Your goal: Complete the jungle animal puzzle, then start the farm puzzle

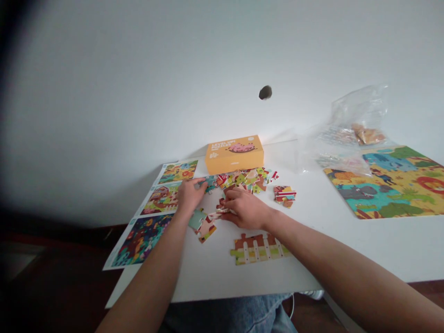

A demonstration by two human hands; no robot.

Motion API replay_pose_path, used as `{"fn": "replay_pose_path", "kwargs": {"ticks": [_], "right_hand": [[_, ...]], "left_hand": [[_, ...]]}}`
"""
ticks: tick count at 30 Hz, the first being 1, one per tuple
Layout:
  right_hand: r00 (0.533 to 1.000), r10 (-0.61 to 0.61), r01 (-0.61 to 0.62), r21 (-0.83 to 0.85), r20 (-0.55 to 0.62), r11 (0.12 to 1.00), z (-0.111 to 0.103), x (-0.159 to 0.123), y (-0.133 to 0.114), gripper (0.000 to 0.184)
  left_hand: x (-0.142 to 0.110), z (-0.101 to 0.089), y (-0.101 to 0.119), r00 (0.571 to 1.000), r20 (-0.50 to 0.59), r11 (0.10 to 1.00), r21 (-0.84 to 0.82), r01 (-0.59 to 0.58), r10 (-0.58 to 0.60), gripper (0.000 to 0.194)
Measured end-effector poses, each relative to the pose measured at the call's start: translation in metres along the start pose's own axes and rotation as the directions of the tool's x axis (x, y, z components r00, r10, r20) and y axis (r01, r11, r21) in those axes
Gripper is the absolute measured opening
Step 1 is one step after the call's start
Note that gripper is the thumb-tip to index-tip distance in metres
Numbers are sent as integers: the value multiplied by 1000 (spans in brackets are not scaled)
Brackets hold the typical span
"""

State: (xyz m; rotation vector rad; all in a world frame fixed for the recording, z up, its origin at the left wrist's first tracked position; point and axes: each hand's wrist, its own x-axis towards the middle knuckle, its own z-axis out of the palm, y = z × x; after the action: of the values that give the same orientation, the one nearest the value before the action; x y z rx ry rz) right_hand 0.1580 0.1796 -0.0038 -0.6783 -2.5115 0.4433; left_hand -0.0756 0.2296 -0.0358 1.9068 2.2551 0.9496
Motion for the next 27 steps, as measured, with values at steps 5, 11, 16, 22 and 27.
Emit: {"fn": "replay_pose_path", "kwargs": {"ticks": [5, 11, 16, 22, 27], "right_hand": [[917, 340, -356, -42, -211, 934, 2, 4, 12, 22], [739, 480, -630, -232, -474, 741, -17, -4, 26, 33], [721, 597, -692, -336, -353, 639, -18, -9, 26, 31], [913, 401, -407, -265, -81, 874, -7, -1, 11, 19], [852, 458, -516, -258, -252, 817, -16, -6, 26, 38]], "left_hand": [[2, -4, 6, 996, -39, 994, -74, -77, 74, 26], [-11, -11, 26, 838, 68, 818, -270, -507, 542, 31], [-20, -5, 29, 724, 276, 773, -280, -569, 632, 61], [-23, -4, 28, 670, 404, 780, -251, -573, 622, 98], [-26, -5, 31, 679, 421, 792, -201, -577, 602, 63]]}}
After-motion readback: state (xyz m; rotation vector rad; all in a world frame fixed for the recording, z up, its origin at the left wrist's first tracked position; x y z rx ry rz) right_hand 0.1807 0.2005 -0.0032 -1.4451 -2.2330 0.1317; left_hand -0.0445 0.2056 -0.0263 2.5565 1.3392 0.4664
